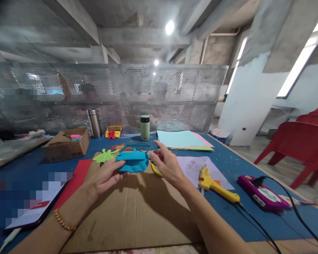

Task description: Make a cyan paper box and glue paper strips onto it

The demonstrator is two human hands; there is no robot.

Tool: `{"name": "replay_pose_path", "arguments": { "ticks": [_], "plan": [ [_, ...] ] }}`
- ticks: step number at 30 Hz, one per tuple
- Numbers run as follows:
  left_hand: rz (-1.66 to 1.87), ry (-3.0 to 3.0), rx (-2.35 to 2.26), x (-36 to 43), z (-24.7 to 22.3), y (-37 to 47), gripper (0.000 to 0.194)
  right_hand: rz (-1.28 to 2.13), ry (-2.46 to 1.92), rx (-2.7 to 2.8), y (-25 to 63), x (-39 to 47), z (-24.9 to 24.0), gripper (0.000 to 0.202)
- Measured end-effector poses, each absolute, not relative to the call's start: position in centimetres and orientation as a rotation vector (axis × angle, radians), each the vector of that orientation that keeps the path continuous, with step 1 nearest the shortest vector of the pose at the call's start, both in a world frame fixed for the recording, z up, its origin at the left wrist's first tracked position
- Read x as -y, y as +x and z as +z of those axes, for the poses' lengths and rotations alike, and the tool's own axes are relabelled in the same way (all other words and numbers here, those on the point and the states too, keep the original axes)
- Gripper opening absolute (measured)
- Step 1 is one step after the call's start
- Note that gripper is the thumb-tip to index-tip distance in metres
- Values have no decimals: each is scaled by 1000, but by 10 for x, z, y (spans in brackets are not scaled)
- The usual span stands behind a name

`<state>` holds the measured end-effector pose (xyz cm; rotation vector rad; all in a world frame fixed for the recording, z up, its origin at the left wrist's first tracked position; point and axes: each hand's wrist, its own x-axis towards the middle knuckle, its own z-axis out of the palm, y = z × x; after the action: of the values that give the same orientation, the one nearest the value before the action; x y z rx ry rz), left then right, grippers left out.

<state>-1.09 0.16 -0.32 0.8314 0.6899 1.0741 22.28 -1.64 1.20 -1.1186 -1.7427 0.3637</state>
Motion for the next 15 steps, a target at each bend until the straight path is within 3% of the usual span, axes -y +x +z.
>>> {"name": "replay_pose_path", "arguments": {
  "ticks": [10, 15],
  "plan": [
    [1033, 998, -627, 6, -3, -4, 32, 216, -1231, 1923, 221, 14, -3, 44],
    [1067, 1078, -633, 5, -6, -2, 37, 45, -1163, 2013, 218, 21, 8, 27]
  ]
}}
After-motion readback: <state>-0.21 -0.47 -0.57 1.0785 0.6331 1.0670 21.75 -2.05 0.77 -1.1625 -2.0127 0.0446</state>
